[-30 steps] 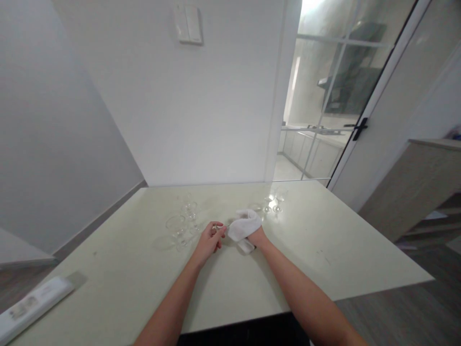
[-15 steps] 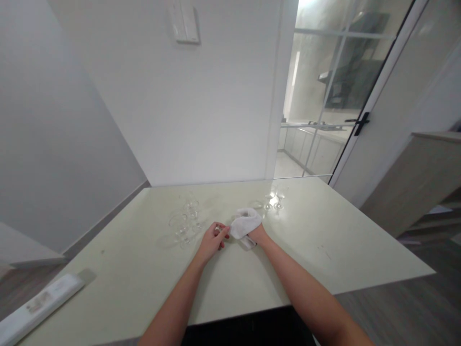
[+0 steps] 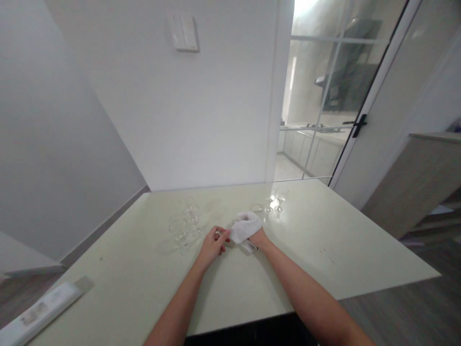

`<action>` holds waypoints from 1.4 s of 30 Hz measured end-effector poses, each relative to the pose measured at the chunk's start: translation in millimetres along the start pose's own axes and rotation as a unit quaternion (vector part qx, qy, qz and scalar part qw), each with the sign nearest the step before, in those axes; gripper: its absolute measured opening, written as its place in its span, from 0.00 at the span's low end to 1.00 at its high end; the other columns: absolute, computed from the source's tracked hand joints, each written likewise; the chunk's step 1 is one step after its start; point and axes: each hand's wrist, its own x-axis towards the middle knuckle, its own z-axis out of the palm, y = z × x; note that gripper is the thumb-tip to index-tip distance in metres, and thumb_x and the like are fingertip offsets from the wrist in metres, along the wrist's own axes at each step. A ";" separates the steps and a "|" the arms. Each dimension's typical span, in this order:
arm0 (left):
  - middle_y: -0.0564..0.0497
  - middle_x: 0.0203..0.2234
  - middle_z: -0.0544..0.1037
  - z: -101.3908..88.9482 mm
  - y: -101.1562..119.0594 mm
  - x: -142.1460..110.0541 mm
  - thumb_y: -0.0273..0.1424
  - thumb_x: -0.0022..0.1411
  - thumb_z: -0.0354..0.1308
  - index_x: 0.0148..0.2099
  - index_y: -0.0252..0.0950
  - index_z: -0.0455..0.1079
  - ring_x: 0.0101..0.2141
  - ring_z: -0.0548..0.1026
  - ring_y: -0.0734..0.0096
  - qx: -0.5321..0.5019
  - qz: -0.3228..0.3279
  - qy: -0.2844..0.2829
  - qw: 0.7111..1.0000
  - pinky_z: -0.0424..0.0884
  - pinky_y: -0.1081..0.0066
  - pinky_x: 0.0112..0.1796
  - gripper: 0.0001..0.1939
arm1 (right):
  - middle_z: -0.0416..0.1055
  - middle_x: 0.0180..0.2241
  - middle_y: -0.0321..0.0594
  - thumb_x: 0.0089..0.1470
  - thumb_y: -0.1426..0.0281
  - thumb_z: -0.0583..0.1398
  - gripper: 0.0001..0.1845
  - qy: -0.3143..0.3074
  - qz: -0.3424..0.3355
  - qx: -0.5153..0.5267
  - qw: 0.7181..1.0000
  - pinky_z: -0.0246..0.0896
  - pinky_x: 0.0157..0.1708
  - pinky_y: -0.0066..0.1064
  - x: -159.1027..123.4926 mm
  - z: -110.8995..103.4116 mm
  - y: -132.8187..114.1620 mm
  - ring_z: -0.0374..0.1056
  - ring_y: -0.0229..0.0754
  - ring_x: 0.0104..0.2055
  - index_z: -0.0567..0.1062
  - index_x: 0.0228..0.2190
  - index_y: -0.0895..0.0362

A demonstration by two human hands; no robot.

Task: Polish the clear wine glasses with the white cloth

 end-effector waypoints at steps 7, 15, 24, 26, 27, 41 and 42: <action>0.51 0.26 0.78 1.1 2.5 -1.2 0.52 0.56 0.58 0.40 0.37 0.64 0.15 0.67 0.78 0.002 -0.005 0.009 1.000 0.60 0.78 0.16 0.23 | 0.78 0.35 0.40 0.49 0.58 0.64 0.17 -0.005 -0.029 -0.040 0.999 0.70 0.43 0.36 4.5 -3.0 12.4 0.73 0.42 0.37 0.76 0.38 0.56; 0.51 0.25 0.76 -5.9 7.5 -3.4 0.54 0.60 0.53 0.36 0.37 0.66 0.19 0.69 0.74 0.025 0.038 0.055 0.997 0.61 0.76 0.19 0.23 | 0.78 0.38 0.49 0.55 0.41 0.50 0.31 0.006 -0.048 -0.061 0.997 0.66 0.53 0.48 7.4 -11.5 32.4 0.71 0.54 0.51 0.80 0.33 0.51; 0.54 0.28 0.73 -2.4 12.6 -6.2 0.48 0.52 0.63 0.37 0.37 0.69 0.23 0.68 0.75 0.060 0.127 0.080 0.987 0.65 0.74 0.26 0.20 | 0.78 0.45 0.46 0.57 0.53 0.55 0.19 -0.022 -0.017 -0.093 0.995 0.62 0.58 0.46 10.9 -12.3 24.7 0.69 0.51 0.56 0.80 0.37 0.50; 0.55 0.24 0.72 -2.8 12.1 -3.7 0.49 0.53 0.62 0.35 0.36 0.68 0.20 0.66 0.76 0.026 0.083 0.067 0.994 0.62 0.75 0.23 0.20 | 0.79 0.44 0.44 0.57 0.58 0.56 0.15 -0.031 -0.019 -0.096 0.995 0.61 0.60 0.45 11.0 -11.5 20.0 0.70 0.49 0.55 0.80 0.35 0.51; 0.56 0.23 0.71 -3.2 12.0 -2.6 0.49 0.53 0.61 0.35 0.36 0.68 0.19 0.64 0.77 0.009 0.057 0.062 0.996 0.60 0.75 0.22 0.20 | 0.79 0.44 0.44 0.56 0.60 0.57 0.14 -0.035 -0.021 -0.096 0.995 0.60 0.60 0.45 10.7 -10.8 18.1 0.71 0.49 0.54 0.80 0.34 0.51; 0.58 0.12 0.65 -8.5 4.4 3.1 0.62 0.53 0.51 0.33 0.37 0.65 0.12 0.61 0.75 -0.093 -0.117 0.080 0.986 0.49 0.77 0.17 0.30 | 0.80 0.43 0.45 0.50 0.61 0.63 0.15 -0.121 -0.058 -0.044 0.990 0.62 0.57 0.43 -5.2 -1.7 5.6 0.75 0.47 0.47 0.79 0.37 0.56; 0.58 0.14 0.66 -8.8 3.5 3.3 0.62 0.52 0.52 0.34 0.37 0.65 0.13 0.62 0.75 -0.093 -0.115 0.072 0.986 0.50 0.77 0.17 0.30 | 0.80 0.42 0.45 0.51 0.60 0.62 0.14 -0.114 -0.059 -0.045 0.991 0.63 0.56 0.43 -4.5 -1.3 5.3 0.75 0.46 0.46 0.79 0.36 0.55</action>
